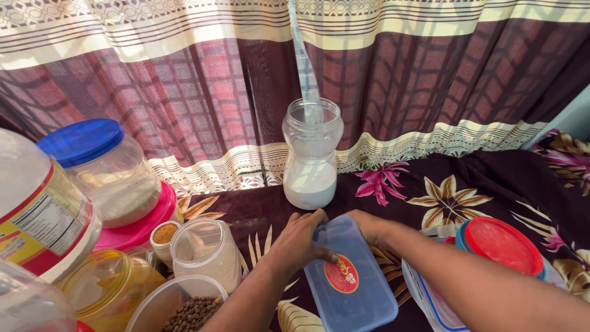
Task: The person opens and closes several plastic containers and jars on a table. They remove lids, inspect the containers, and place lids back on or set them aside. The person handles multiple containers one at a time, including a clear jar with a red lid and a rectangular plastic container with a blue lid.
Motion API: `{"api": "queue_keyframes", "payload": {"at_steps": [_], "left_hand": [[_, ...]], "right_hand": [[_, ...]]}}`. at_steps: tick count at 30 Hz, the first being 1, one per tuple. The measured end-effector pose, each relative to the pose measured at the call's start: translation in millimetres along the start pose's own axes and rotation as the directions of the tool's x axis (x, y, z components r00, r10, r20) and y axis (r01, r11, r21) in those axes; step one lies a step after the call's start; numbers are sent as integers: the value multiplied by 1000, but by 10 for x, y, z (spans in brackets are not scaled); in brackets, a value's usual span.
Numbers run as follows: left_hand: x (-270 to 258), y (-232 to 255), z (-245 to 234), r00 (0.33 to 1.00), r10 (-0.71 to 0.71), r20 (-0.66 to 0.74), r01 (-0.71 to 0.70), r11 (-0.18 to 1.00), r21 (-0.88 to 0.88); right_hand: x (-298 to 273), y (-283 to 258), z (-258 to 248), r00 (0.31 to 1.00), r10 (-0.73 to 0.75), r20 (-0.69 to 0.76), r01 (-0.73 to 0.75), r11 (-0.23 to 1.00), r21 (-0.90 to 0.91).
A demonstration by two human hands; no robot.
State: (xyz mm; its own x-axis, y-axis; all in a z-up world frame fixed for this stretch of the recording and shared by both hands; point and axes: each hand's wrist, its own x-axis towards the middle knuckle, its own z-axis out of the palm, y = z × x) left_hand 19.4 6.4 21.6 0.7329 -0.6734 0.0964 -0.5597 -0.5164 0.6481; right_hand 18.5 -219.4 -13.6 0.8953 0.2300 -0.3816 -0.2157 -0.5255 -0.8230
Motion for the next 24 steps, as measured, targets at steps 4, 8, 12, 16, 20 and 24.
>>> {"api": "queue_keyframes", "payload": {"at_steps": [4, 8, 12, 16, 20, 24], "left_hand": [[1, -28, 14, 1000, -7, -2, 7, 1000, 8], [20, -11, 2, 1000, 19, -5, -19, 999, 33], [10, 28, -12, 998, 50, -29, -49, 998, 31], [-6, 26, -34, 998, 61, -31, -60, 997, 45], [-45, -56, -69, 996, 74, -39, -75, 997, -30], [-110, -122, -61, 998, -10, -68, 3, 994, -108]], "right_hand": [[21, 155, 120, 998, -10, -68, 30, 956, 293], [80, 198, 105, 994, -26, -109, 55, 962, 268], [63, 141, 104, 988, -4, -154, 26, 990, 142], [1, 39, 109, 970, -171, -173, 137, 972, -192], [-94, 59, 140, 967, -116, -226, 86, 987, -138], [-92, 158, 130, 962, -144, -232, 163, 985, 62]]}}
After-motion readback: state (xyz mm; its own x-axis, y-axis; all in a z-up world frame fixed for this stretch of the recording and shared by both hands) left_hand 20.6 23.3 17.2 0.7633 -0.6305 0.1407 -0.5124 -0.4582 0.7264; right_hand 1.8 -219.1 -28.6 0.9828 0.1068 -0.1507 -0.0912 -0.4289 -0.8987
